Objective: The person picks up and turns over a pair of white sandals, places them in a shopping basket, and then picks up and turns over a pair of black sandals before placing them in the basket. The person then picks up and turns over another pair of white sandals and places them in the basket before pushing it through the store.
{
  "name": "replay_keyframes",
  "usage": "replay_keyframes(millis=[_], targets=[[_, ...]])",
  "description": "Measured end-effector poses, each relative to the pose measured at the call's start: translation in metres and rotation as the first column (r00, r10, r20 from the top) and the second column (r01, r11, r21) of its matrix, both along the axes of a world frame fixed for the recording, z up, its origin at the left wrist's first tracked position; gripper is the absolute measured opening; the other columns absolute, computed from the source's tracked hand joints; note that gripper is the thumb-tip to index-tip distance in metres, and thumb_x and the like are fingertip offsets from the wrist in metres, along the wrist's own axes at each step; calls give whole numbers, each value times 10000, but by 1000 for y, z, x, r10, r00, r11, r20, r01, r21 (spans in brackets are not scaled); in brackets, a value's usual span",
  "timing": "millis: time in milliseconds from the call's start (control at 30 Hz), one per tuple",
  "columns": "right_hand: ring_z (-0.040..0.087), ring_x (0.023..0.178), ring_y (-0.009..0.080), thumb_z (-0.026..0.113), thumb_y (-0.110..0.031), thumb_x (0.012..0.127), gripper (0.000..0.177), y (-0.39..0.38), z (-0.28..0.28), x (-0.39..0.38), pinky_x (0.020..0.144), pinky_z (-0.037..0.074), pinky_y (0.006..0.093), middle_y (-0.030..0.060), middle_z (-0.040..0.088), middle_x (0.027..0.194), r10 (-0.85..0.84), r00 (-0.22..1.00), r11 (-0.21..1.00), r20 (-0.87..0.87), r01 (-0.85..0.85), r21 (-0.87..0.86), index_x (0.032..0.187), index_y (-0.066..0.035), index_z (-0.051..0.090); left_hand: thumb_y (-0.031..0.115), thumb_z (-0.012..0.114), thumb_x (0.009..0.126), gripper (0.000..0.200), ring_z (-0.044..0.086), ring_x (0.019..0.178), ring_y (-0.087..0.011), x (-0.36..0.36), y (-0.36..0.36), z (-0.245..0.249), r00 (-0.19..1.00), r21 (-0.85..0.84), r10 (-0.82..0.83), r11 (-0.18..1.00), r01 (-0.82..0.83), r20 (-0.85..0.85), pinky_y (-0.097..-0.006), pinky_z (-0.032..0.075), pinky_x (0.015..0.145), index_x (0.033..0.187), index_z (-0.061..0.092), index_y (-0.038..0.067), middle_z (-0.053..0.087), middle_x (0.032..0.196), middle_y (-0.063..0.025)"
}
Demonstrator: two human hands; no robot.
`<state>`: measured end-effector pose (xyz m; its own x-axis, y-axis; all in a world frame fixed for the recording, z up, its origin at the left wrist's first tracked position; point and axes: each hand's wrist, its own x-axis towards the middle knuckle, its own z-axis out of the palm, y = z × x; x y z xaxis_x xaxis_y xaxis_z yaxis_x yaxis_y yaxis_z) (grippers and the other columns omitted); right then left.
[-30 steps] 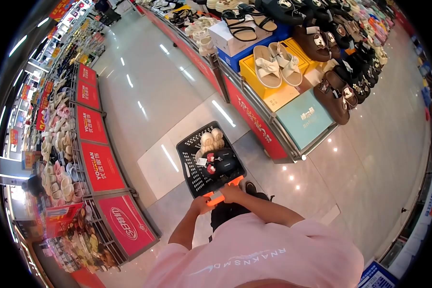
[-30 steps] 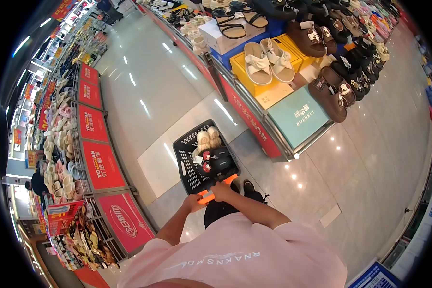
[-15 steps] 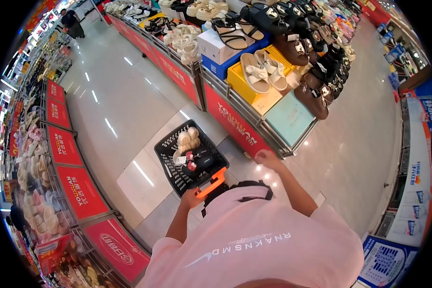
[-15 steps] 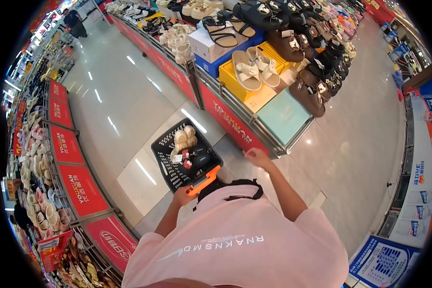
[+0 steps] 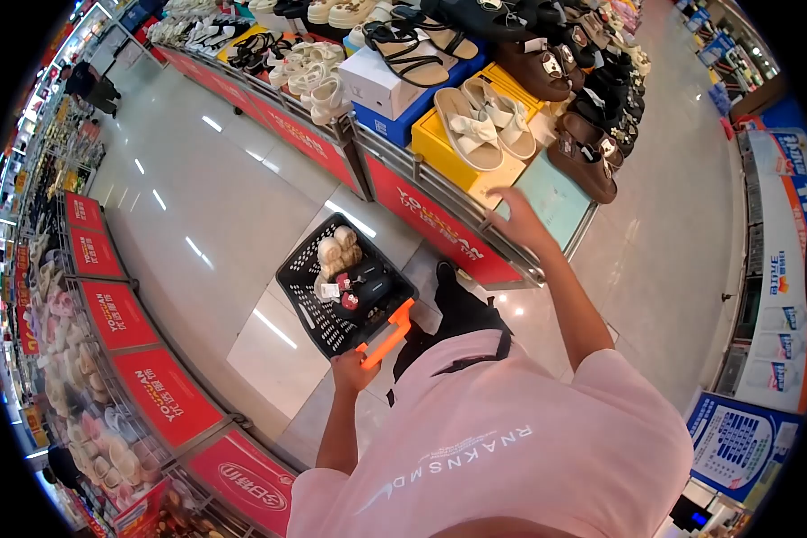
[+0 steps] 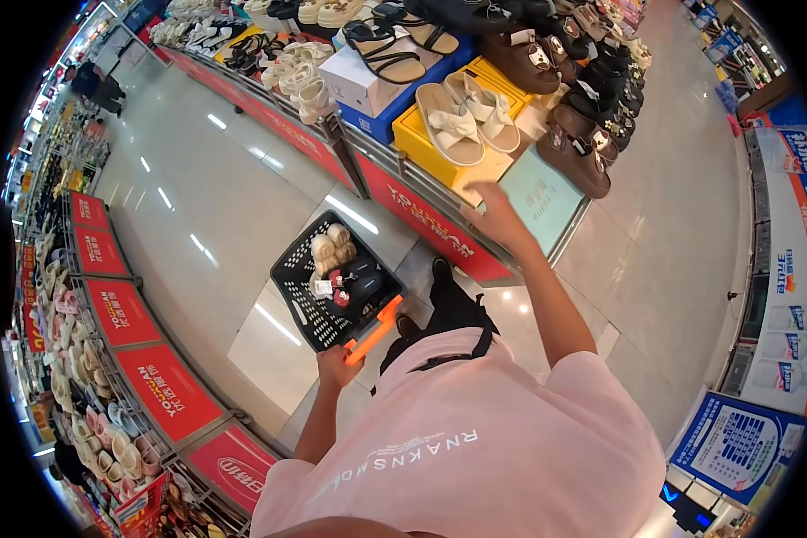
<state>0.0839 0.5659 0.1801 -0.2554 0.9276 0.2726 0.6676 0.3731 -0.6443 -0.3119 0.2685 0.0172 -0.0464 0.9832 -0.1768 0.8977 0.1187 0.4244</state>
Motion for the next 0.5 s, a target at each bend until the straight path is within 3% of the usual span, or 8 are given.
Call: replay_keyframes(millis=[33, 100, 167, 267, 367, 400, 433, 500], targets=[[601, 935, 299, 699, -157, 847, 311, 20, 8, 3, 857, 484, 405, 145, 619, 972, 4, 994, 976, 110, -28, 218, 1122, -42, 610, 439, 770, 639, 361, 634, 718, -268, 4, 0, 3, 998, -12, 15, 1000, -16, -58, -432, 447, 709, 693, 701, 89, 651, 675, -54], [580, 976, 366, 705, -152, 819, 300, 69, 26, 13, 886, 463, 443, 184, 603, 1001, -25, 993, 932, 111, -17, 362, 1092, -53, 631, 459, 759, 648, 362, 627, 748, -273, 10, 7, 8, 983, -22, 40, 999, -44, -181, -447, 439, 750, 700, 714, 104, 655, 684, -45], [587, 990, 371, 712, -168, 808, 275, 121, 37, 24, 878, 468, 443, 187, 612, 1021, -126, 990, 946, 59, 102, 309, 1055, -64, 650, 520, 751, 681, 423, 616, 899, -261, 14, 13, 5, 970, -200, 14, 978, -64, -241, -458, 444, 790, 821, 743, 122, 665, 841, -39], [592, 1008, 364, 697, -205, 822, 266, 202, 39, 45, 873, 471, 437, 178, 627, 1043, -96, 995, 995, 17, 95, 25, 1052, -78, 664, 584, 751, 703, 594, 552, 1082, -283, 14, 27, 14, 991, -345, 30, 936, -75, -132, -513, 403, 913, 1132, 681, 180, 628, 1085, -42], [601, 1019, 334, 679, -237, 836, 273, 232, 48, 28, 874, 464, 445, 161, 644, 1047, -215, 938, 972, 273, 231, -30, 1068, -93, 671, 569, 756, 706, 585, 548, 1120, -299, 43, 74, 66, 984, -480, 75, 865, -145, -163, -535, 397, 909, 1151, 672, 197, 639, 1117, -46], [609, 1014, 301, 663, -245, 846, 262, 232, 52, 20, 865, 453, 469, 137, 656, 1045, -202, 877, 977, 436, 209, 33, 1065, -102, 679, 540, 772, 703, 596, 588, 1077, -294, 45, 82, 58, 989, -342, 86, 931, -124, -124, -492, 440, 860, 1155, 666, 167, 665, 1082, -60], [609, 1011, 297, 661, -239, 845, 258, 235, 47, 17, 859, 449, 478, 131, 655, 1039, -175, 889, 983, 422, 185, 18, 1064, -103, 679, 504, 781, 713, 589, 641, 952, -284, 54, 103, 69, 993, -228, 119, 967, -112, 18, -430, 483, 784, 1141, 660, 119, 683, 968, -67], [611, 1005, 288, 657, -225, 844, 250, 245, 40, 14, 848, 442, 495, 118, 654, 1027, -116, 907, 991, 405, 133, -13, 1063, -107, 680, 394, 784, 759, 470, 655, 838, -282, 84, 145, 81, 974, -38, 184, 983, -181, 135, -389, 500, 728, 1088, 661, 82, 681, 894, -78]])
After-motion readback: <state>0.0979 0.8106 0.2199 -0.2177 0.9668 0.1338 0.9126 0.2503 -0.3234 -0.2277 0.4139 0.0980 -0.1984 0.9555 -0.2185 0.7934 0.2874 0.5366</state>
